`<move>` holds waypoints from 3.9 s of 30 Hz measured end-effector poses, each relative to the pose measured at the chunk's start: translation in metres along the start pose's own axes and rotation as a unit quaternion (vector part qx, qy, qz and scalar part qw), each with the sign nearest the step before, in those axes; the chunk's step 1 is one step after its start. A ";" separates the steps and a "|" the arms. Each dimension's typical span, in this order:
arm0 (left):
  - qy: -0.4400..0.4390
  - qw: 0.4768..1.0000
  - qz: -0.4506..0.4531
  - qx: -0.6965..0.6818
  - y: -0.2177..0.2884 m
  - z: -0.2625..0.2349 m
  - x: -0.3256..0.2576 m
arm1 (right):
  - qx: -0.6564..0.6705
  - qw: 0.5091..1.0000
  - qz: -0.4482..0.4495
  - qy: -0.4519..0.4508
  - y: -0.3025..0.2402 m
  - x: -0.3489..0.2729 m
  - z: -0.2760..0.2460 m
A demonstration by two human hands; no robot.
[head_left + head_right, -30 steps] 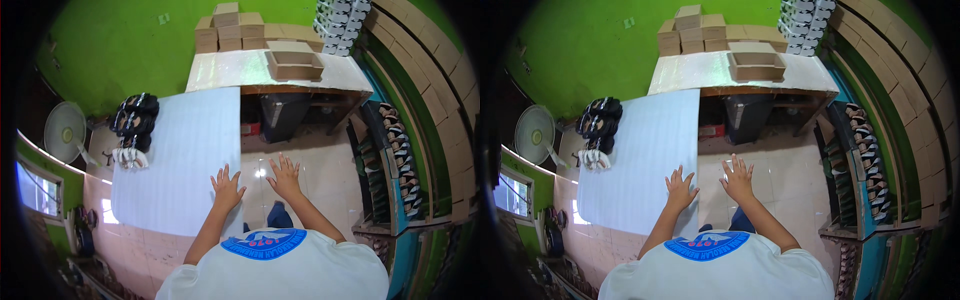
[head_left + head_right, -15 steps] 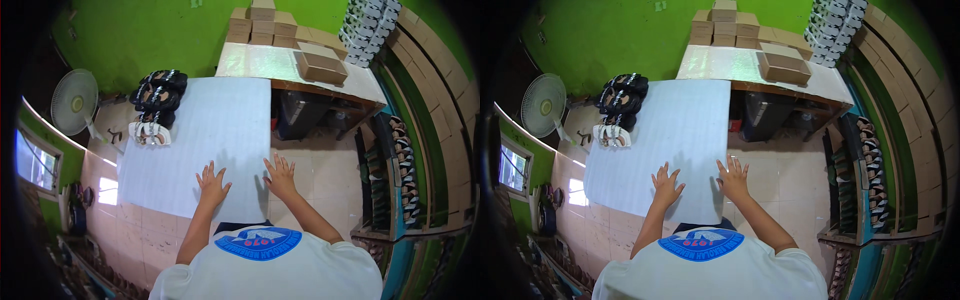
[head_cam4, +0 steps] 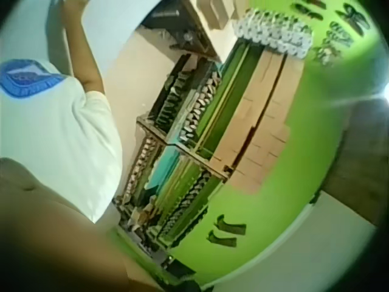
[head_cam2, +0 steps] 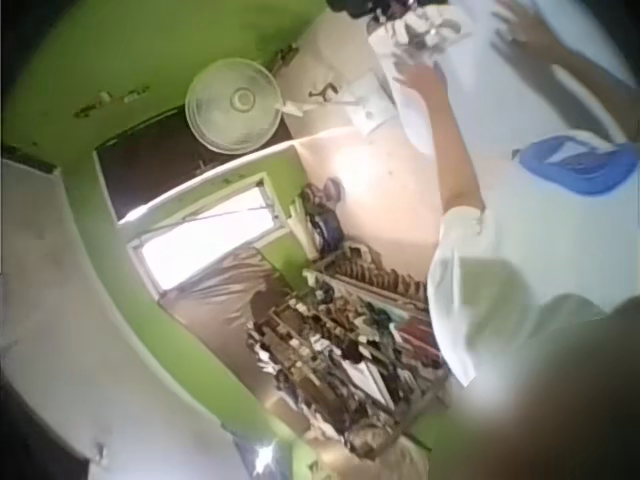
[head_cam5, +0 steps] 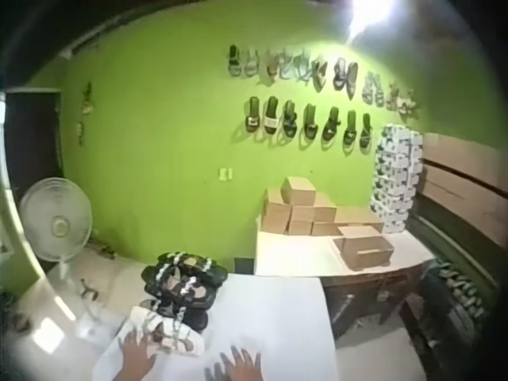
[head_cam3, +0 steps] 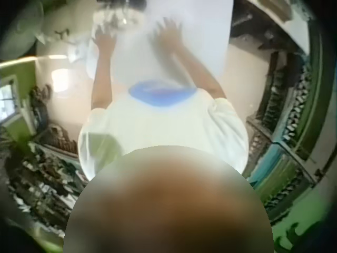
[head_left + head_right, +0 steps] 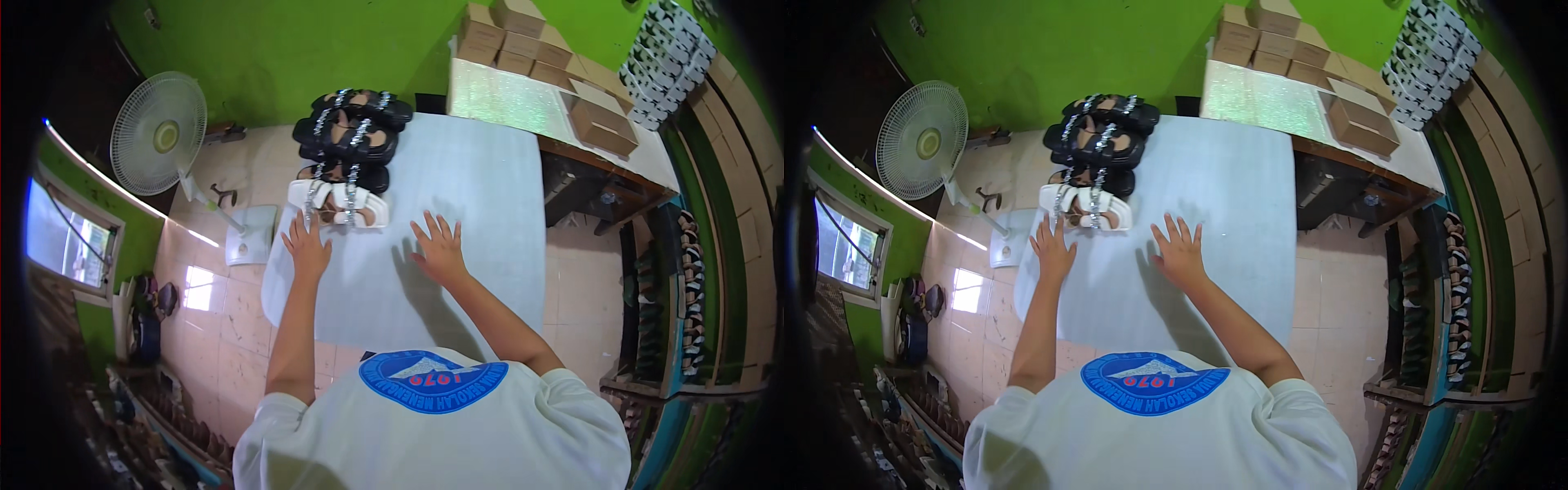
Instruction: Packing pairs of sandals into cardboard boxes with packing paper and stacking them on a shelf.
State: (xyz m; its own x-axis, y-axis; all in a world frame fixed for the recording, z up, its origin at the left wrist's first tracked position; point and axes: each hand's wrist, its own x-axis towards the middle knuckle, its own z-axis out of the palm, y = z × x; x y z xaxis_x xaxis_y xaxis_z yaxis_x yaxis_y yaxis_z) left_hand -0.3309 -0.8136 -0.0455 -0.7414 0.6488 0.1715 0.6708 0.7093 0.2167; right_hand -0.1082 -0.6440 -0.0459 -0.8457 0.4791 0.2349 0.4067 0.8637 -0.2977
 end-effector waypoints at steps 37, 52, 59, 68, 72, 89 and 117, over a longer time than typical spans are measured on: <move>-0.055 0.953 0.297 0.005 -0.057 -0.034 0.051 | 0.005 0.999 -0.031 0.016 0.021 0.016 0.014; -0.031 0.943 0.325 -0.071 0.188 -0.022 -0.051 | -0.067 0.991 0.009 0.115 0.184 -0.153 -0.120; -0.080 0.925 0.362 -0.086 0.324 0.006 -0.095 | -0.107 0.988 0.084 0.076 0.274 -0.259 -0.176; -0.099 0.912 0.391 -0.078 0.458 0.045 -0.055 | -0.140 0.983 0.089 0.077 0.400 -0.261 -0.216; -0.079 0.917 0.378 -0.098 0.497 0.072 -0.026 | -0.144 0.984 0.059 0.089 0.456 -0.235 -0.225; -0.111 0.912 0.385 -0.092 0.696 0.107 0.144 | -0.111 0.984 0.076 0.114 0.673 -0.120 -0.297; -0.167 0.969 0.145 -0.108 0.778 0.215 0.322 | 0.092 0.943 0.318 -0.023 0.881 0.083 -0.279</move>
State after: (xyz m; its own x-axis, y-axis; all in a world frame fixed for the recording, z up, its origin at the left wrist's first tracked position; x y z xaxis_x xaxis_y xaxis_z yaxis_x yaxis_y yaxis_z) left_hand -0.0437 0.0064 -0.0285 -0.4516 0.8904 -0.0570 0.8036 0.4336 0.4076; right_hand 0.2762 0.2008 -0.0304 -0.4662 0.8806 -0.0848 0.7735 0.3592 -0.5222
